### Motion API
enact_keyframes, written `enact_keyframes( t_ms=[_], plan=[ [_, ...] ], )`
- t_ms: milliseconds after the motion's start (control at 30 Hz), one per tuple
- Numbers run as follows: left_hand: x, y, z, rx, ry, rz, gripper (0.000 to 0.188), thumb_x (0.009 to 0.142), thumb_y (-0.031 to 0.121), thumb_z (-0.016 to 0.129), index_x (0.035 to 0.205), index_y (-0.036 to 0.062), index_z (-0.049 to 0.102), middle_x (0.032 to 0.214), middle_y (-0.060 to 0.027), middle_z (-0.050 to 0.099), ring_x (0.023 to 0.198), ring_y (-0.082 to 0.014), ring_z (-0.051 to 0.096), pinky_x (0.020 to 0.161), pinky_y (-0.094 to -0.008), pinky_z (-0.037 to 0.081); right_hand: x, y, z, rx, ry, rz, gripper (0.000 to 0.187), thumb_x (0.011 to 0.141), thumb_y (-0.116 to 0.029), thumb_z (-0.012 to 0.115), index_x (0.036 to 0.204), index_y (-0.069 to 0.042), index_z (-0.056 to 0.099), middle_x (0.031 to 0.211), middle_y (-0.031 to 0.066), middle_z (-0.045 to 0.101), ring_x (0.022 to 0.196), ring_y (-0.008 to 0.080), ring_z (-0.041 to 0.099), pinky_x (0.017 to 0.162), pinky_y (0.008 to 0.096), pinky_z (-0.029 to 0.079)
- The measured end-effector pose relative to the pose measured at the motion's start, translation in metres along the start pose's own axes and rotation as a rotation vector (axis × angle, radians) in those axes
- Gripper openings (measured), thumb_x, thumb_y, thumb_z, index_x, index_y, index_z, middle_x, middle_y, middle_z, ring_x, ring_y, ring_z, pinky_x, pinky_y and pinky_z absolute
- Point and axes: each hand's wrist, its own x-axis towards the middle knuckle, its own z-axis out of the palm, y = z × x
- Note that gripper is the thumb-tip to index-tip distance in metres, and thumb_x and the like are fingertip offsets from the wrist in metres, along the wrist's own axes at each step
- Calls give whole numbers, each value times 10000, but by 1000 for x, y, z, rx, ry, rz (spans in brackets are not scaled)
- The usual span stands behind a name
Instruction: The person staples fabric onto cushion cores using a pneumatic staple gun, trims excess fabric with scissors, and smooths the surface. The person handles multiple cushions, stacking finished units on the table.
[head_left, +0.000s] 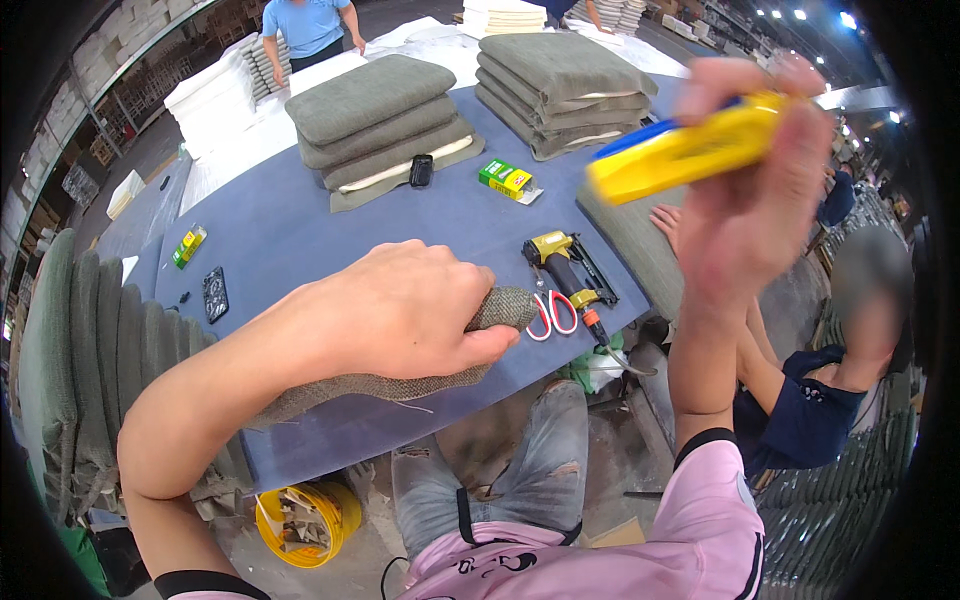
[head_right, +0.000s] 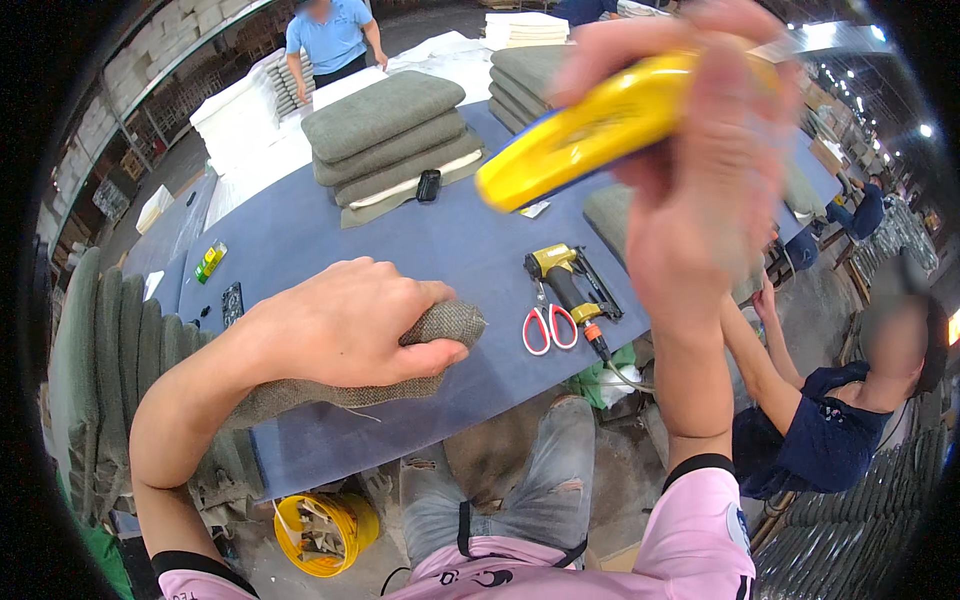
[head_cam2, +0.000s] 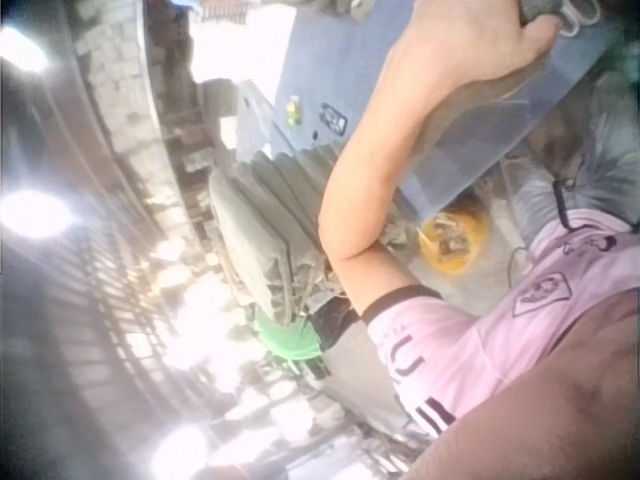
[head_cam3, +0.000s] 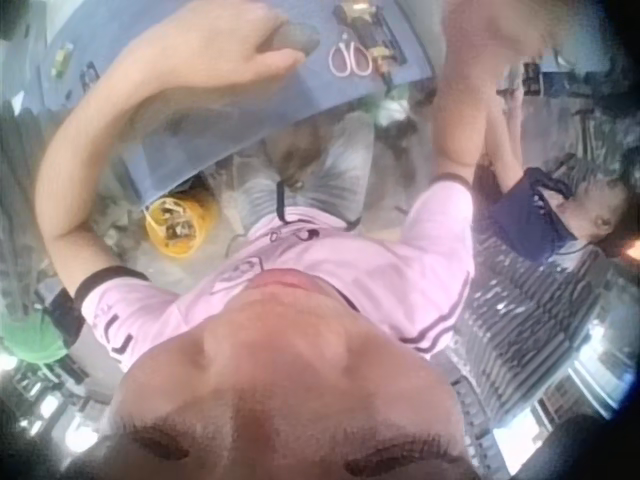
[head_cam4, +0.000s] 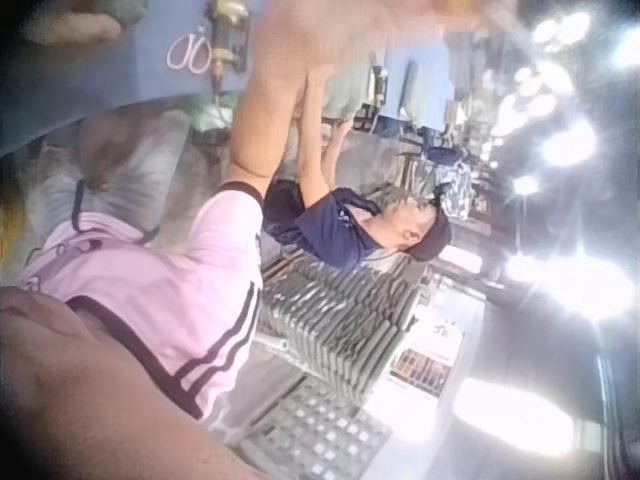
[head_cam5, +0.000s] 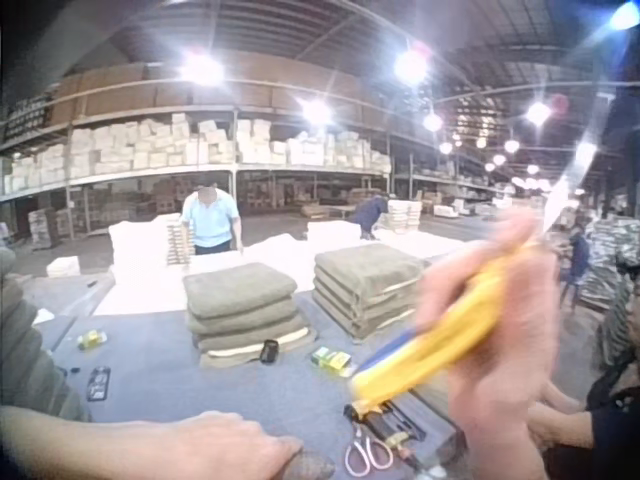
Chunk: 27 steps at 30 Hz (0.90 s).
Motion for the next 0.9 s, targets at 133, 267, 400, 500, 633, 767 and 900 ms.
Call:
enact_keyframes(
  t_ms=[133,267,400,500,633,767,900],
  plan=[
    [0,8,-9,42,-151,-83,574,1056,531,663,1089,-34,756,733,-265,712,794,-496,734,784,-581,583,-36,14,28,-6,-132,132,369,1203,-436,506,1382,-121,436,1061,166,742,847,173,668,779,337,559],
    [0,4,-8,-17,-110,-53,574,1052,536,663,1106,-29,750,717,-261,705,796,-497,733,797,-583,580,-34,7,21,-13,-81,189,371,1203,-464,489,1367,-135,439,1051,175,739,809,166,643,750,325,544],
    [2,6,-7,-11,-86,-46,576,1049,534,667,1191,-18,745,721,-259,708,795,-493,734,804,-575,586,-38,5,2,79,221,-12,273,1223,-366,447,1379,-143,428,1022,175,728,769,152,636,679,288,545],
    [4,9,-9,5,-101,-47,602,1046,522,674,1318,-11,733,728,-256,714,794,-486,736,810,-567,589,-77,29,14,11,75,259,246,1231,-346,436,1394,-162,418,1013,164,727,667,117,576,558,233,470],
    [1,7,-6,-29,-46,-16,608,1038,509,688,1369,0,718,744,-254,721,789,-481,736,803,-564,588,-69,25,4,234,512,297,257,1238,-351,408,1409,-160,417,1024,146,728,663,87,568,514,233,409],
    [6,14,-16,5,-122,-67,585,1032,491,704,1377,18,713,782,-259,734,790,-478,739,795,-560,590,-93,31,23,202,377,278,254,1235,-330,420,1396,-133,409,1068,170,733,699,113,610,570,259,488],
    [4,10,-9,-10,-55,-16,560,1037,468,713,1401,43,700,807,-252,747,793,-478,741,780,-557,591,-102,20,14,134,520,181,260,1230,-324,420,1389,-119,401,1086,198,740,711,138,628,592,282,530]
  ],
)
